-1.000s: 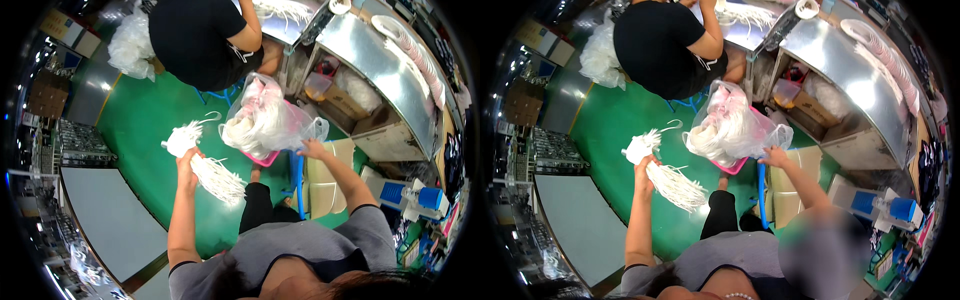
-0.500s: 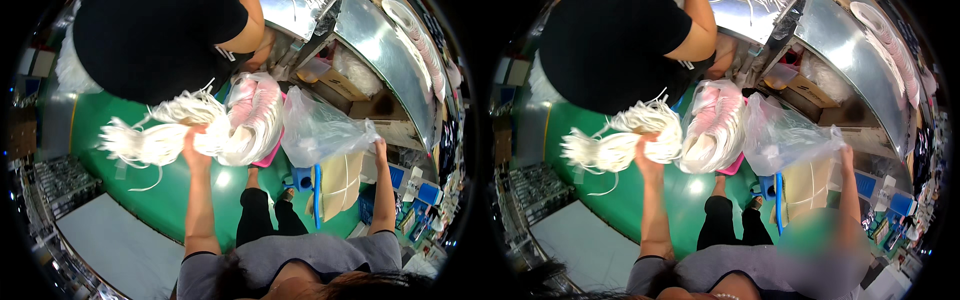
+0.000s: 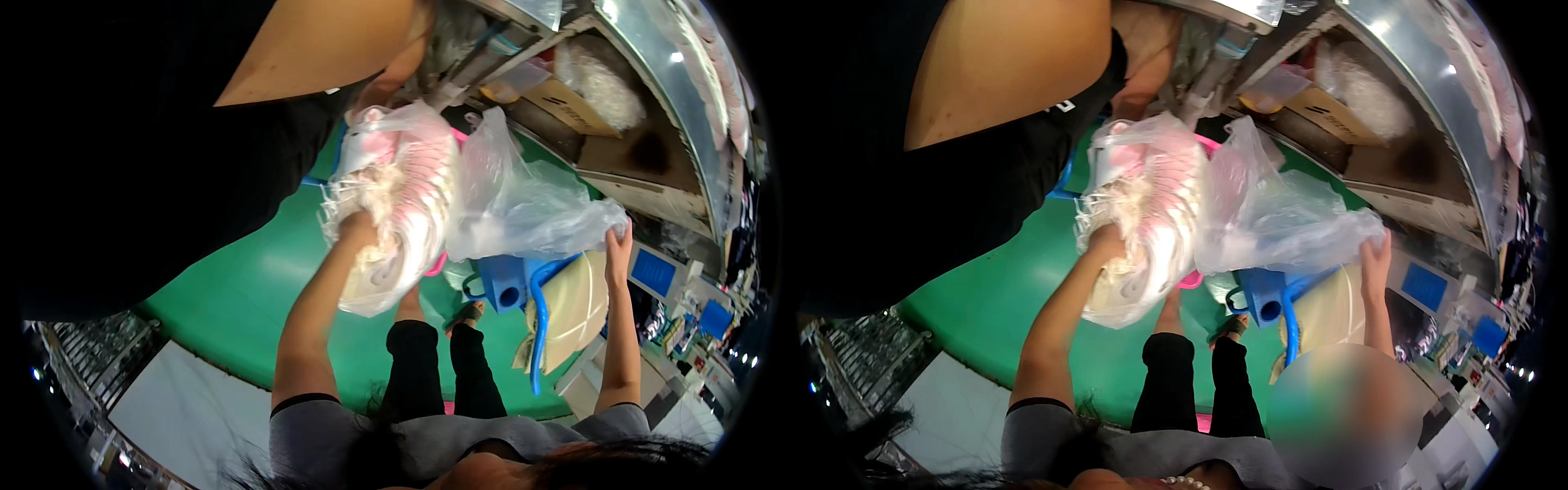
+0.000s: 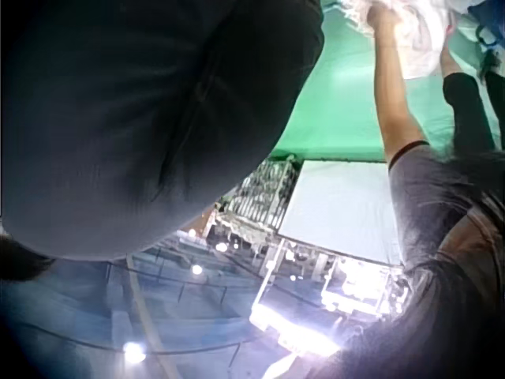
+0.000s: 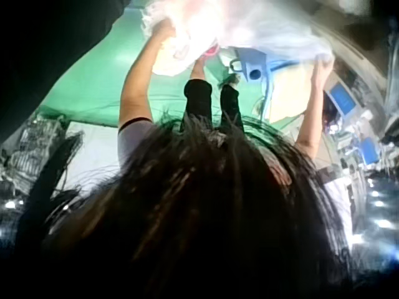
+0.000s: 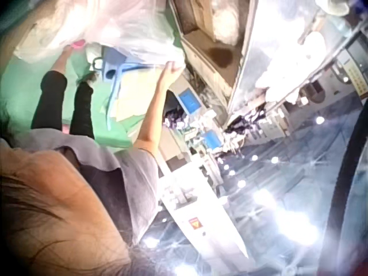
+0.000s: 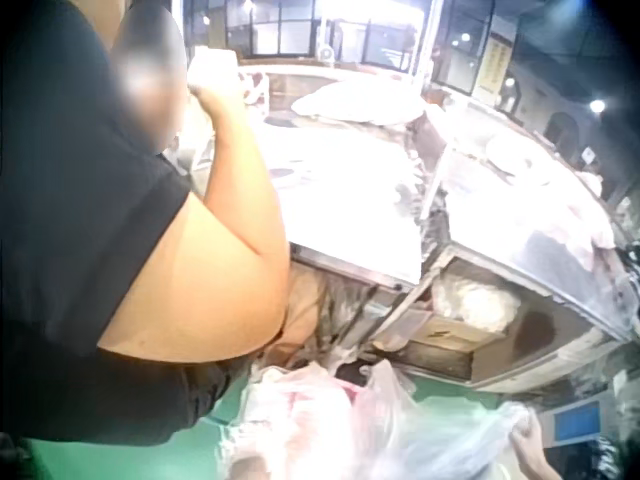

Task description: The person picks up and organizes fabric shoe uppers using a heat machine, then gathers bunches of uppers from a workstation, places them into a clear plastic bag, and stacks them in a pink basket.

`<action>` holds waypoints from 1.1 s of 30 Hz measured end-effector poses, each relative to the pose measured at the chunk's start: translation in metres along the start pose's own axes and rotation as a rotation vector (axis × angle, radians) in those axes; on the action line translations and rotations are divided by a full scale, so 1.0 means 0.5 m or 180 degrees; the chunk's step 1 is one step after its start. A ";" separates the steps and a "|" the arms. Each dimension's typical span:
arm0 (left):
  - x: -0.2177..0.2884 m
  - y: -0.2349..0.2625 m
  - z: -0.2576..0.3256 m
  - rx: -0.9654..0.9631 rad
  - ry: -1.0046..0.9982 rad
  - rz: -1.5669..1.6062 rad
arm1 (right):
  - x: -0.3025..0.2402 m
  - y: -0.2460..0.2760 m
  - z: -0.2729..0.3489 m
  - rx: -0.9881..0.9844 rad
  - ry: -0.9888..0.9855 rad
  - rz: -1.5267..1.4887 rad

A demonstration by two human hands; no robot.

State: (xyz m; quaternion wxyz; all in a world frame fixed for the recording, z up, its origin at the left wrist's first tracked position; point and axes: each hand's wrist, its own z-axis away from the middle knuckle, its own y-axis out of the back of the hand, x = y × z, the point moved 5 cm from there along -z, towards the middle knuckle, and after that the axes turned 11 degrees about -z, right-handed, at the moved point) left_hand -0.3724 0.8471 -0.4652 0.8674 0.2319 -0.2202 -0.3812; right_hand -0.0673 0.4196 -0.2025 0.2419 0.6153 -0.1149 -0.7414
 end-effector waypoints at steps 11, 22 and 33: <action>0.250 -0.049 0.068 0.0554 -0.0393 0.0496 | 0.075 -0.714 0.187 -0.3205 0.1635 0.1649; -0.073 -0.207 0.209 0.0071 0.1870 0.4963 | 0.108 -0.708 0.198 -0.3165 0.1586 0.1449; 0.057 -0.083 -0.046 0.0714 0.0081 0.4547 | 0.095 -0.708 0.186 -0.3377 0.1474 0.1495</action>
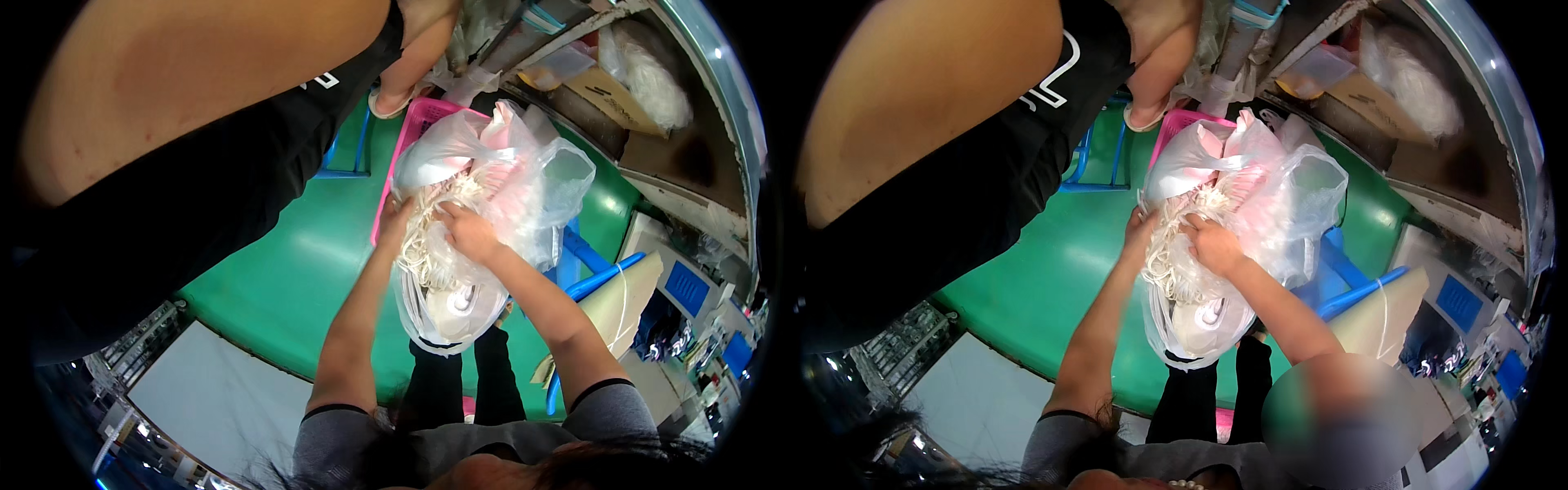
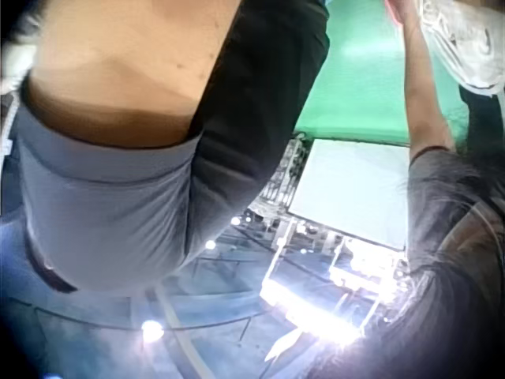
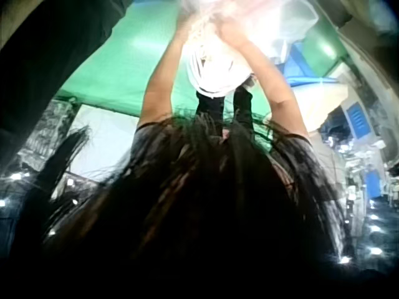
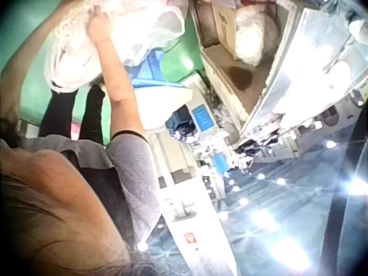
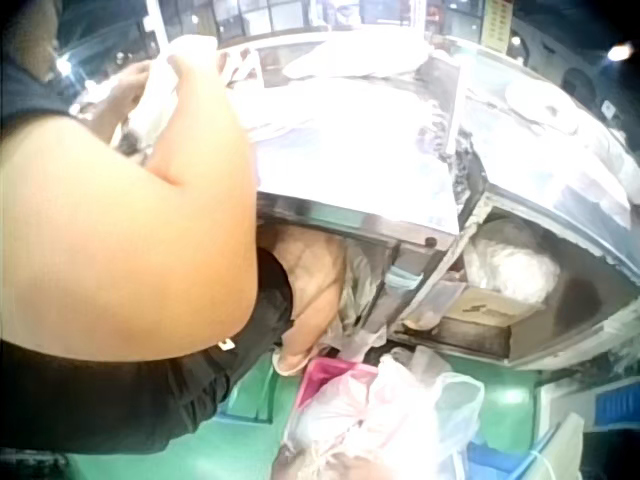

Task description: The person picks up and organizes fabric shoe uppers using a heat machine, then gathers bunches of uppers from a workstation, places them into a clear plastic bag, and stacks them in a pink basket.

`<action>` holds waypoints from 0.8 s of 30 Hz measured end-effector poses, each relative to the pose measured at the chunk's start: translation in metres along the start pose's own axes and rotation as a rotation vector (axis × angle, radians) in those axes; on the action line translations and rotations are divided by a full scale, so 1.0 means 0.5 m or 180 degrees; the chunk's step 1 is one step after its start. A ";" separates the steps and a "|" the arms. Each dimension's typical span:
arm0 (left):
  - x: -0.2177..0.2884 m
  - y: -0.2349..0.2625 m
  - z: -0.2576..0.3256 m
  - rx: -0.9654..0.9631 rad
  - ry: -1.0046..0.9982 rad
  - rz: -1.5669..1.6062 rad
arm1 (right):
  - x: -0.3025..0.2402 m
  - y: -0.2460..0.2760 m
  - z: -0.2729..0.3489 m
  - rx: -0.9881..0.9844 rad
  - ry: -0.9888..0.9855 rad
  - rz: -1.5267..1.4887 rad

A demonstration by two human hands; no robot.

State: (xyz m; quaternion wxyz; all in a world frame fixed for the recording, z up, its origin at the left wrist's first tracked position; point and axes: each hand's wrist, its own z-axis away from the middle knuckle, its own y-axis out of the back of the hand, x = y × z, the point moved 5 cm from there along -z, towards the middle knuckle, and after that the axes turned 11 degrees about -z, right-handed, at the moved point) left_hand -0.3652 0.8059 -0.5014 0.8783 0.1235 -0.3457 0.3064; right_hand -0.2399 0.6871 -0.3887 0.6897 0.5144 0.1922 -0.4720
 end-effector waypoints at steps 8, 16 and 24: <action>0.164 -0.157 0.231 0.0531 -0.2597 -0.3956 | 0.017 0.054 0.036 0.1498 -0.0084 -0.1042; 0.113 -0.053 -0.030 0.1360 -0.0518 -0.3653 | 0.016 0.050 0.026 0.1818 -0.0019 -0.0863; 0.166 -0.013 0.035 -0.0172 -0.0949 -0.2704 | 0.008 0.049 0.018 0.1531 -0.0398 -0.1192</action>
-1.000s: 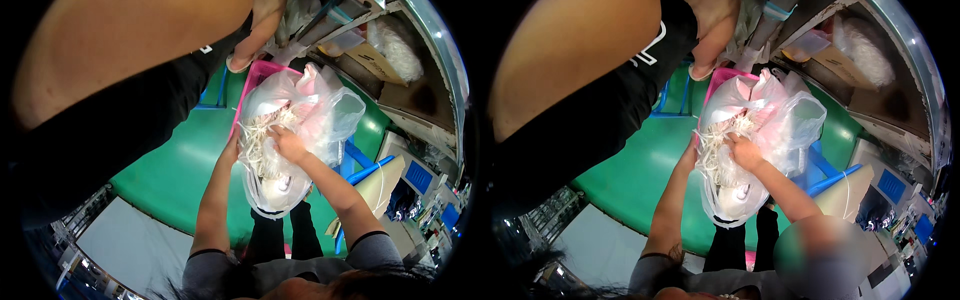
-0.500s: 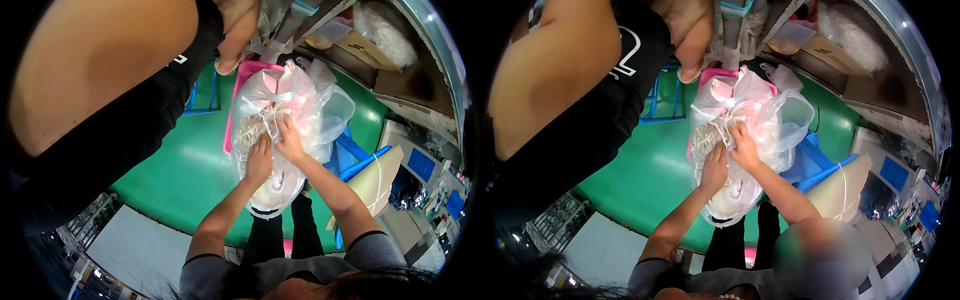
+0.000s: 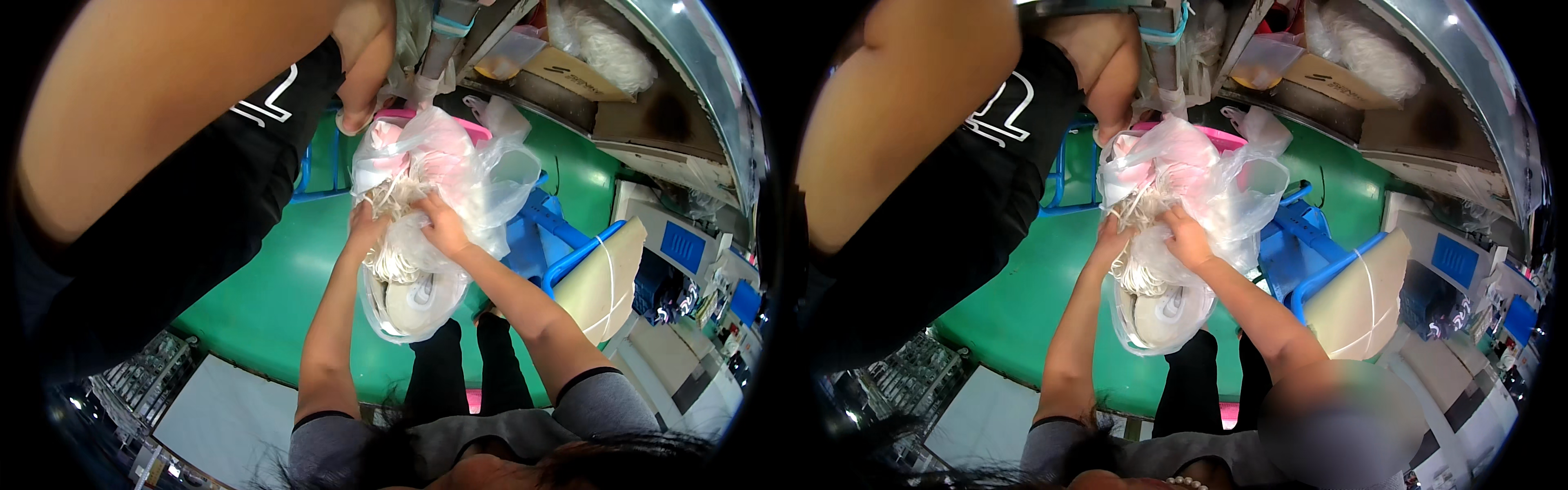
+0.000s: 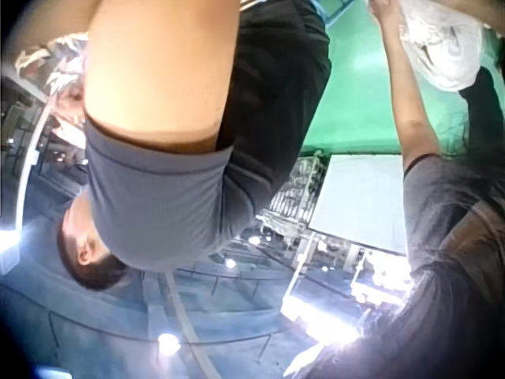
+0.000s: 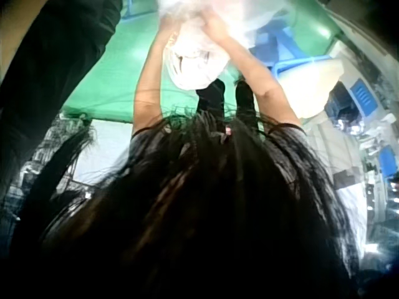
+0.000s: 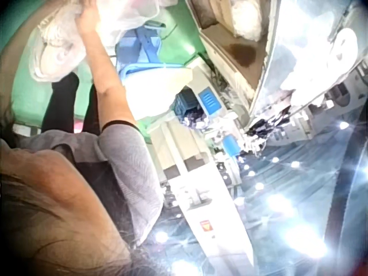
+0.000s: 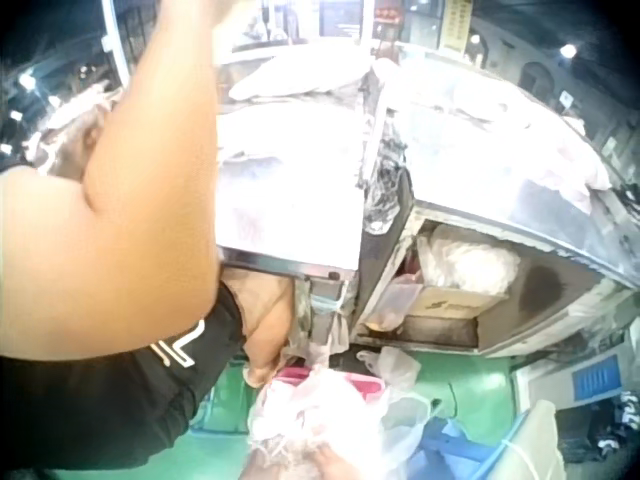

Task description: The person picks up and organizes fabric shoe uppers using a heat machine, then gathers bunches of uppers from a workstation, places them into a clear plastic bag, and stacks them in a pink basket.

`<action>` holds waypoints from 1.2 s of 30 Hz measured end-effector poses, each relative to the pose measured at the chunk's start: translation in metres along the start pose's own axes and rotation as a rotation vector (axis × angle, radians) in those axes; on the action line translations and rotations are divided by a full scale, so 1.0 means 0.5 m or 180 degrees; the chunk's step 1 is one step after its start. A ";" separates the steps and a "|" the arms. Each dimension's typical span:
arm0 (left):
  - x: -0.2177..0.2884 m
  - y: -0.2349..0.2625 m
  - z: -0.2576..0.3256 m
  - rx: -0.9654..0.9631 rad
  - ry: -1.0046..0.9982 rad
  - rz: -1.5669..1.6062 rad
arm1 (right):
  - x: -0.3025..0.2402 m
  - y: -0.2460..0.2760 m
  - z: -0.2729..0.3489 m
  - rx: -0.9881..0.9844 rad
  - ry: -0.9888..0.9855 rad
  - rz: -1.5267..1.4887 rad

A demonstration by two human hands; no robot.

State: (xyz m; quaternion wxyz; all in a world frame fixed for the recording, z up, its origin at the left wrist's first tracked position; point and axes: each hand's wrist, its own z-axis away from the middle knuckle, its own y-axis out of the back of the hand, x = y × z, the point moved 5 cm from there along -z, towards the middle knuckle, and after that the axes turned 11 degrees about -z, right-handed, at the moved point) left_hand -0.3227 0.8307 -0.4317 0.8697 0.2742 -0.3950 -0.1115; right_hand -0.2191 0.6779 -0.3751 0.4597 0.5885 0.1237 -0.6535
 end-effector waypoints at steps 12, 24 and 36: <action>0.027 0.027 0.080 0.0482 -0.0997 -0.0827 | -0.135 0.135 0.077 0.0165 -0.0478 -0.1420; 0.477 -0.018 0.446 -0.0905 -0.1572 0.1196 | -0.307 0.297 0.325 -0.0132 -0.0933 -0.5109; 0.765 -0.318 0.648 -0.0060 -0.1155 0.3760 | -0.054 0.545 0.818 -0.0690 -0.1216 -0.5051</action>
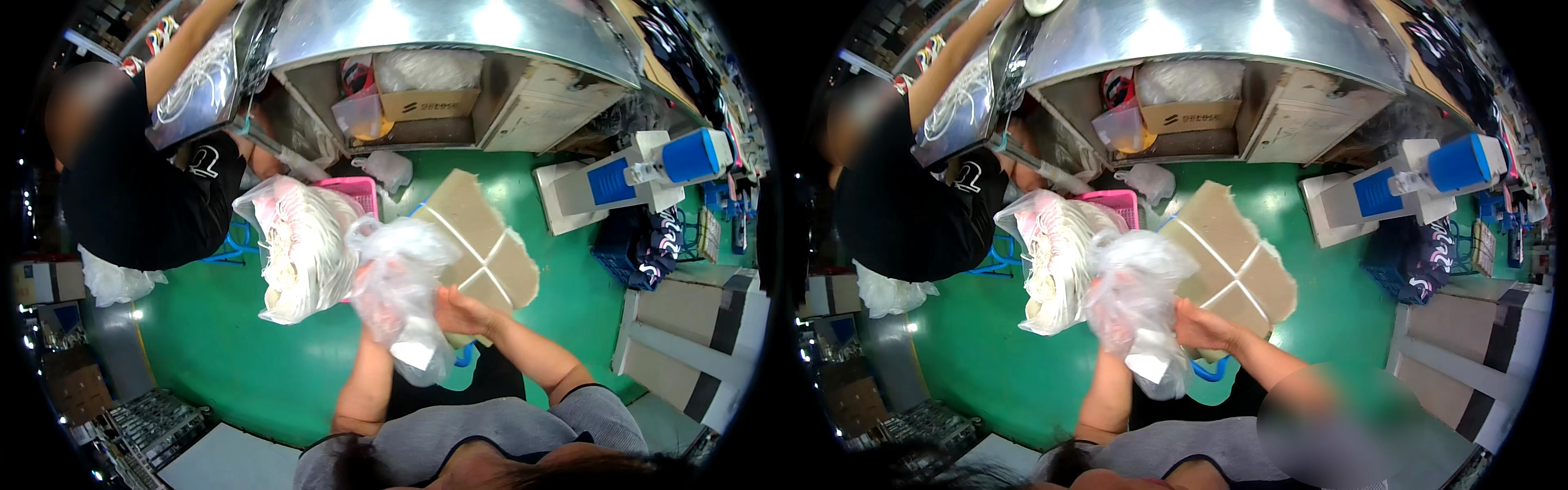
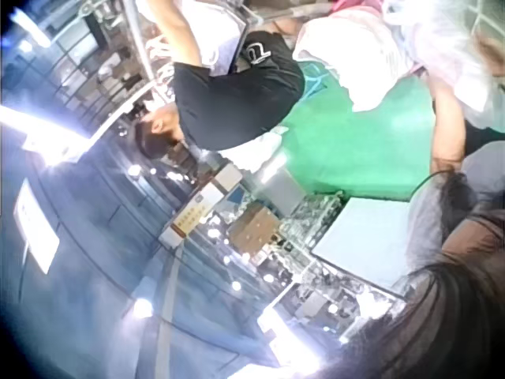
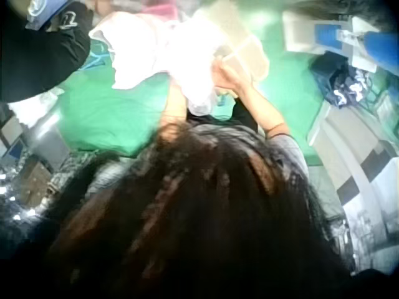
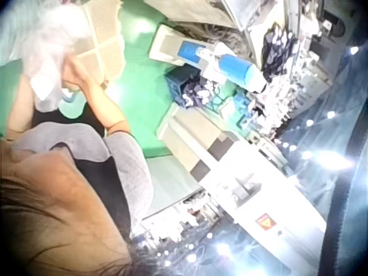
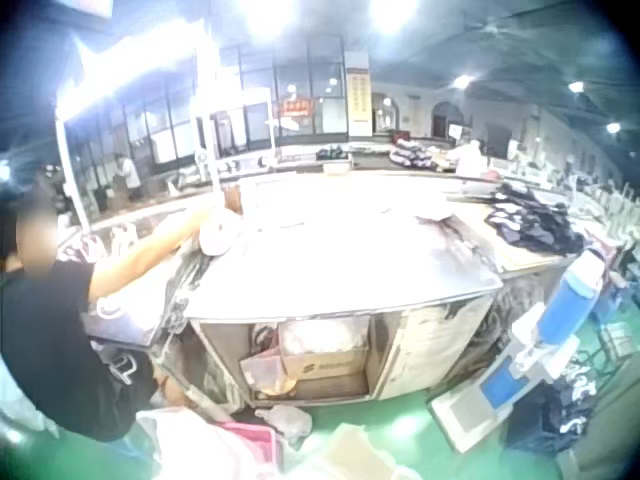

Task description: The person picks up and organizes fabric shoe uppers using a heat machine, then gathers bunches of uppers from a workstation, places them into a clear plastic bag, and stacks them in a pink basket.

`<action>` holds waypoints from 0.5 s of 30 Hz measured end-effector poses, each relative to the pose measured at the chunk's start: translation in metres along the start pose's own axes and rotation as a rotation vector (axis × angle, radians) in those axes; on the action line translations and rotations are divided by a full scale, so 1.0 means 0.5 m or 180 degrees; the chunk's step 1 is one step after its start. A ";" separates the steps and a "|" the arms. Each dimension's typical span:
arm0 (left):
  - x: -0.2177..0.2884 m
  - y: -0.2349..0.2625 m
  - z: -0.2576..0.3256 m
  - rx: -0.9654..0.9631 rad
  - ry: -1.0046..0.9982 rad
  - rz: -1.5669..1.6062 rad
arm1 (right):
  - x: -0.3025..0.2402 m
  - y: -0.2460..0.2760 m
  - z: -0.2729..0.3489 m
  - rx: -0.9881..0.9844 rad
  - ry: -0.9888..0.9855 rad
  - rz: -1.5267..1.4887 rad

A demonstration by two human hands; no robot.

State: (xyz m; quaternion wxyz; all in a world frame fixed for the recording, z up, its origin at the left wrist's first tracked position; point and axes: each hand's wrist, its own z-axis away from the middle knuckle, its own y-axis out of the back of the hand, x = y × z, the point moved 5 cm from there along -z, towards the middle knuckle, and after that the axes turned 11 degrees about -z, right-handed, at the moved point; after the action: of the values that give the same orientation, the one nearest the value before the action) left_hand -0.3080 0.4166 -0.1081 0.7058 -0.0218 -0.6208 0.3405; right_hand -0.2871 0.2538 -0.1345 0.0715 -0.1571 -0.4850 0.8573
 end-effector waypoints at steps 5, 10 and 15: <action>-0.154 -0.328 0.097 -0.0244 0.0662 -0.0894 | -0.230 0.082 0.238 0.0738 0.0591 0.0304; -0.144 -0.503 0.174 -0.0154 -0.1386 -0.3203 | -0.429 0.251 0.381 0.0972 0.1666 -0.1343; -0.249 -0.480 0.161 0.0054 0.1264 0.1468 | -0.436 0.211 0.330 0.0425 0.0588 -0.0661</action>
State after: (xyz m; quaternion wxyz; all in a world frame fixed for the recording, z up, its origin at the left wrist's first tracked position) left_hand -0.2705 0.1377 -0.0884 0.7176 -0.2224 -0.4464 0.4860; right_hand -0.1347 0.0056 -0.1020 0.2143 -0.1792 -0.4319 0.8576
